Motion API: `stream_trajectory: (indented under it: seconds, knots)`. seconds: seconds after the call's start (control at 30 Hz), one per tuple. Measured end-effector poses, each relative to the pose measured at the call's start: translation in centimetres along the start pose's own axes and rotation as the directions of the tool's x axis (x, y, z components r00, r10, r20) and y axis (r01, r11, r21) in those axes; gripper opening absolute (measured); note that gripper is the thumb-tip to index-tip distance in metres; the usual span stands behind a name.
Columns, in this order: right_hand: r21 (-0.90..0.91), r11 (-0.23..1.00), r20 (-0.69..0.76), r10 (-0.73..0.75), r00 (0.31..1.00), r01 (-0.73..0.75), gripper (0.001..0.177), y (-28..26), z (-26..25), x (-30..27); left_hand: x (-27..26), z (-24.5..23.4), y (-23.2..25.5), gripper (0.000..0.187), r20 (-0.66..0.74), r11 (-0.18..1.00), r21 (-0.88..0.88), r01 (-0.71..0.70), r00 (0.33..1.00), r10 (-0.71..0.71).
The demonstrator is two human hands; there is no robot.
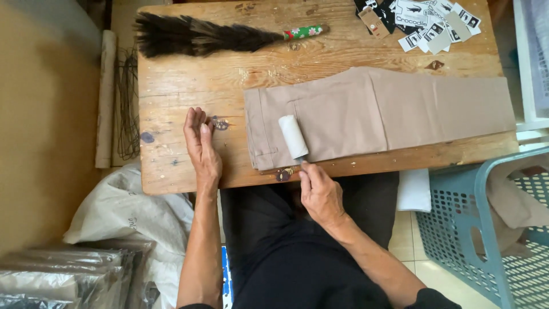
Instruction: A person takes a pair of trousers from a laundry basket, lays them flat on a wooden table, uses a lint roller to remove lint and debris from both sides, and then folds them neatly.
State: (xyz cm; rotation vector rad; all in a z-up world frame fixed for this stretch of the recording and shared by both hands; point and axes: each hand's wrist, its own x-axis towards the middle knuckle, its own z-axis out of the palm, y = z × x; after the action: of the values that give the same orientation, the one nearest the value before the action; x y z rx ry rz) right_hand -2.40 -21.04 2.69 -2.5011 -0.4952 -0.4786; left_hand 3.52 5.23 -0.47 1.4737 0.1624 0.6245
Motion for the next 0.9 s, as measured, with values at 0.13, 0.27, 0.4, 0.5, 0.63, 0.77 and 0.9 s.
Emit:
stream_trajectory:
  seconds: [0.13,0.27,0.4,0.5,0.63,0.77,0.9]
  knots:
    - [0.086,0.996,0.088,-0.036,0.995,0.029,0.013,-1.4,1.2,-1.4,0.0,0.4,0.4,0.048,0.036,0.999,0.047,0.006,0.999,-0.007]
    - [0.173,0.985,0.109,-0.01,0.994,-0.009,0.013,-1.8,0.9,-0.6,-0.1,-0.4,0.0,0.048,-0.007,0.999,-0.002,0.037,0.999,-0.037]
    - [0.107,0.994,0.038,-0.001,0.999,-0.003,0.015,0.0,1.3,-0.7,-0.2,-0.4,-0.4,0.048,-0.022,0.999,-0.027,0.033,0.999,-0.034]
    - [0.1,0.993,0.092,-0.071,0.993,0.061,0.014,1.3,1.4,-1.5,-0.1,0.0,0.6,0.048,0.036,0.999,0.039,0.008,0.999,-0.01]
    - [-0.009,1.0,0.027,-0.004,1.0,0.004,0.017,2.2,0.0,-0.4,-0.1,0.7,2.2,0.061,0.382,0.817,0.511,-0.266,0.922,0.061]
    - [-0.016,1.0,0.032,0.025,0.999,-0.024,0.016,1.7,-0.7,-0.8,-0.3,1.0,1.0,0.064,0.561,0.603,0.674,-0.427,0.827,-0.041]
    - [-0.09,0.995,-0.005,0.036,0.999,-0.037,0.016,3.9,-1.1,-2.2,-0.1,1.0,0.9,0.063,0.557,0.62,0.67,-0.407,0.828,-0.058]
